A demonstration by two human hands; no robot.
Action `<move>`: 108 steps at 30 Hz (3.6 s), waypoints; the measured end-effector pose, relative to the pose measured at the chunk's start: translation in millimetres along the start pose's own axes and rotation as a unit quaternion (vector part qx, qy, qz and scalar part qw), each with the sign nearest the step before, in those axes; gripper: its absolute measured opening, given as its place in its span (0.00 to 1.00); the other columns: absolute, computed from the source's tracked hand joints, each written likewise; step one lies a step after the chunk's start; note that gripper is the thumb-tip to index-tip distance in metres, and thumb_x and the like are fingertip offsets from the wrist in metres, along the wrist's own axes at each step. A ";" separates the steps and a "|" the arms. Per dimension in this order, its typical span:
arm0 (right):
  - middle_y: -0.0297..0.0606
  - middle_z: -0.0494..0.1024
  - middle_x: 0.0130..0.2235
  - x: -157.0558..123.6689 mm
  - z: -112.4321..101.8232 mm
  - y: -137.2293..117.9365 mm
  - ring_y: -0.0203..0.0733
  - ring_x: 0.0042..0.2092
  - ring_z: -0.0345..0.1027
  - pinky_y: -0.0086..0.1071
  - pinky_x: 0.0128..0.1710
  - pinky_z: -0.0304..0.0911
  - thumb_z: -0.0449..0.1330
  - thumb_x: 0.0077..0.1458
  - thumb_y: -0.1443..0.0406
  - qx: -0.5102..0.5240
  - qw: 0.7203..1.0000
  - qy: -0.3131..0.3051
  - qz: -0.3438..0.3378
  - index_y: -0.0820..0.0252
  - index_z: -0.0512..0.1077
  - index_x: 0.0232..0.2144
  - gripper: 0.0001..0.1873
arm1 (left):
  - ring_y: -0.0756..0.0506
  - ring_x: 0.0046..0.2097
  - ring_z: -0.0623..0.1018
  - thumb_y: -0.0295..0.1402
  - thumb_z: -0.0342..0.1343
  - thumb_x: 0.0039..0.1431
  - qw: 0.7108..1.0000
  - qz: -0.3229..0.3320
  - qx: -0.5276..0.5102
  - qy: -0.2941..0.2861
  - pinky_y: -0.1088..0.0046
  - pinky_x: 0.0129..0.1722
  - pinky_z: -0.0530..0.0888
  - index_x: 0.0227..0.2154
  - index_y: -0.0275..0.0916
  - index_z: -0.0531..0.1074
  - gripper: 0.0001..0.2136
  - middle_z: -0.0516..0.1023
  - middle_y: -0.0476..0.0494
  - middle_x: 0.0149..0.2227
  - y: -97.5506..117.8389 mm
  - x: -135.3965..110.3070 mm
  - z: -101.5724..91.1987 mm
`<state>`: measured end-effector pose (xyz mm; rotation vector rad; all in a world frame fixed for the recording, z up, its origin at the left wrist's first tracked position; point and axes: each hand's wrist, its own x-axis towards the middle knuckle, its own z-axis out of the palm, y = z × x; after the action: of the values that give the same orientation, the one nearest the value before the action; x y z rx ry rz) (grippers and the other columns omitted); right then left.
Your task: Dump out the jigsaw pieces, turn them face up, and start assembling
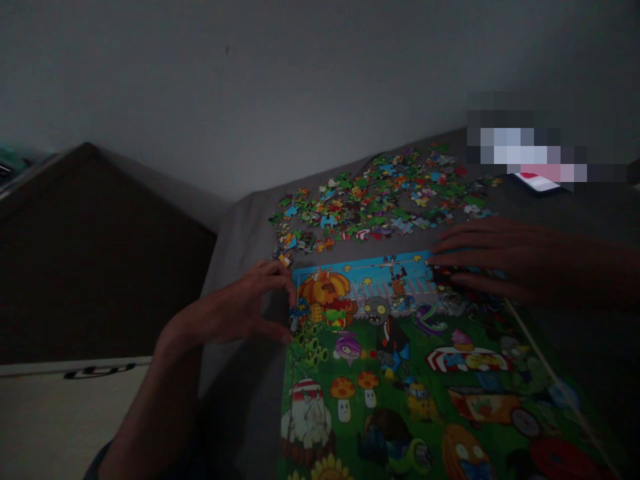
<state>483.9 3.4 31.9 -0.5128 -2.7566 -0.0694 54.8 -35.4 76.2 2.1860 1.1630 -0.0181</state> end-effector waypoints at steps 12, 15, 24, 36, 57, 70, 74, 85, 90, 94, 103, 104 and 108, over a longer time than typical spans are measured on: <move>0.40 0.82 0.47 -1.8 2.8 0.8 0.47 0.52 0.73 0.43 0.51 0.69 0.48 0.70 0.63 -0.011 1.000 0.009 -0.004 0.59 0.76 0.49 0.17 | 0.37 0.56 0.65 0.43 0.75 0.43 1.000 -0.013 0.019 -0.017 0.56 0.57 0.66 0.46 0.45 0.70 0.28 0.64 0.46 0.52 9.1 15.1 12.8; 0.40 0.82 0.48 -1.1 1.9 1.0 0.47 0.52 0.73 0.42 0.50 0.70 0.47 0.70 0.63 -0.009 1.000 0.004 -0.004 0.58 0.76 0.49 0.18 | 0.37 0.55 0.65 0.44 0.76 0.41 0.999 -0.014 0.031 -0.027 0.56 0.56 0.67 0.47 0.46 0.70 0.30 0.64 0.46 0.51 11.4 15.5 16.1; 0.40 0.83 0.47 -1.8 2.1 1.3 0.47 0.51 0.74 0.44 0.50 0.70 0.51 0.68 0.63 0.026 1.000 -0.003 0.011 0.58 0.78 0.48 0.16 | 0.37 0.56 0.64 0.41 0.74 0.45 0.997 -0.010 0.058 -0.041 0.54 0.58 0.65 0.49 0.46 0.69 0.29 0.63 0.46 0.53 23.2 14.1 19.7; 0.39 0.82 0.50 -6.7 4.2 2.7 0.49 0.54 0.73 0.46 0.53 0.68 0.52 0.68 0.61 0.044 0.998 -0.032 0.045 0.56 0.77 0.50 0.17 | 0.36 0.55 0.64 0.46 0.71 0.49 0.997 -0.023 0.056 -0.036 0.54 0.58 0.65 0.50 0.48 0.69 0.27 0.64 0.45 0.52 22.5 10.6 12.4; 0.38 0.81 0.49 -3.7 2.5 3.4 0.48 0.53 0.74 0.45 0.51 0.70 0.51 0.68 0.62 0.040 0.999 -0.013 0.031 0.54 0.76 0.50 0.16 | 0.37 0.55 0.64 0.45 0.73 0.46 0.997 -0.027 0.052 -0.045 0.56 0.57 0.66 0.42 0.43 0.70 0.24 0.65 0.45 0.52 19.8 8.0 12.0; 0.38 0.82 0.48 -1.1 1.3 2.9 0.48 0.50 0.76 0.44 0.48 0.71 0.52 0.67 0.62 0.038 0.999 -0.008 0.025 0.55 0.77 0.49 0.16 | 0.38 0.54 0.64 0.42 0.73 0.46 0.997 -0.029 0.054 -0.055 0.58 0.55 0.66 0.40 0.43 0.70 0.22 0.66 0.46 0.50 21.3 8.6 12.0; 0.38 0.82 0.48 -3.6 3.8 4.0 0.49 0.51 0.75 0.45 0.49 0.71 0.52 0.67 0.62 0.050 0.998 -0.013 0.032 0.54 0.77 0.49 0.16 | 0.38 0.54 0.64 0.42 0.73 0.46 0.996 -0.021 0.061 -0.063 0.58 0.55 0.66 0.41 0.43 0.70 0.22 0.65 0.46 0.51 21.6 9.0 13.3; 0.38 0.81 0.51 -9.6 6.3 4.7 0.48 0.52 0.74 0.46 0.52 0.69 0.52 0.67 0.61 0.063 0.996 -0.024 0.056 0.53 0.77 0.51 0.17 | 0.38 0.54 0.65 0.45 0.71 0.49 0.996 -0.018 0.061 -0.059 0.59 0.54 0.67 0.41 0.43 0.69 0.22 0.65 0.45 0.51 22.2 8.7 13.9; 0.38 0.80 0.51 -9.0 6.1 5.1 0.48 0.54 0.73 0.45 0.52 0.69 0.52 0.68 0.61 0.055 0.996 -0.037 0.053 0.53 0.76 0.52 0.17 | 0.38 0.54 0.64 0.43 0.73 0.47 0.994 -0.032 0.070 -0.077 0.58 0.55 0.66 0.40 0.42 0.69 0.22 0.65 0.45 0.51 22.5 10.4 14.6; 0.38 0.81 0.51 -9.1 7.2 5.4 0.49 0.54 0.73 0.45 0.51 0.70 0.51 0.68 0.61 0.050 0.997 -0.032 0.048 0.53 0.76 0.52 0.17 | 0.38 0.55 0.64 0.42 0.74 0.46 0.994 -0.030 0.066 -0.082 0.58 0.56 0.65 0.39 0.42 0.69 0.22 0.65 0.46 0.51 23.2 10.5 14.8; 0.37 0.81 0.51 -9.9 6.9 5.5 0.48 0.53 0.74 0.45 0.51 0.70 0.52 0.67 0.61 0.049 0.997 -0.024 0.047 0.52 0.76 0.51 0.17 | 0.37 0.55 0.64 0.41 0.74 0.46 0.994 -0.034 0.066 -0.076 0.57 0.56 0.65 0.39 0.42 0.71 0.21 0.65 0.46 0.50 22.2 8.3 13.4; 0.36 0.81 0.51 -10.2 6.7 5.7 0.48 0.53 0.74 0.45 0.51 0.70 0.52 0.67 0.61 0.052 0.997 -0.029 0.050 0.51 0.76 0.51 0.17 | 0.37 0.56 0.64 0.41 0.74 0.47 0.995 -0.033 0.063 -0.074 0.57 0.57 0.64 0.39 0.43 0.71 0.21 0.64 0.46 0.50 21.6 7.6 12.8; 0.34 0.80 0.52 -12.3 7.0 6.8 0.48 0.54 0.73 0.45 0.53 0.69 0.53 0.67 0.59 0.063 0.995 -0.044 0.065 0.49 0.76 0.52 0.17 | 0.37 0.56 0.64 0.42 0.73 0.48 0.996 -0.032 0.052 -0.069 0.57 0.57 0.65 0.41 0.43 0.71 0.21 0.64 0.45 0.51 19.8 6.4 11.3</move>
<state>494.9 6.3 21.1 -0.6723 -2.7810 0.1615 76.6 -44.7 76.0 2.1974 1.1773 -0.2585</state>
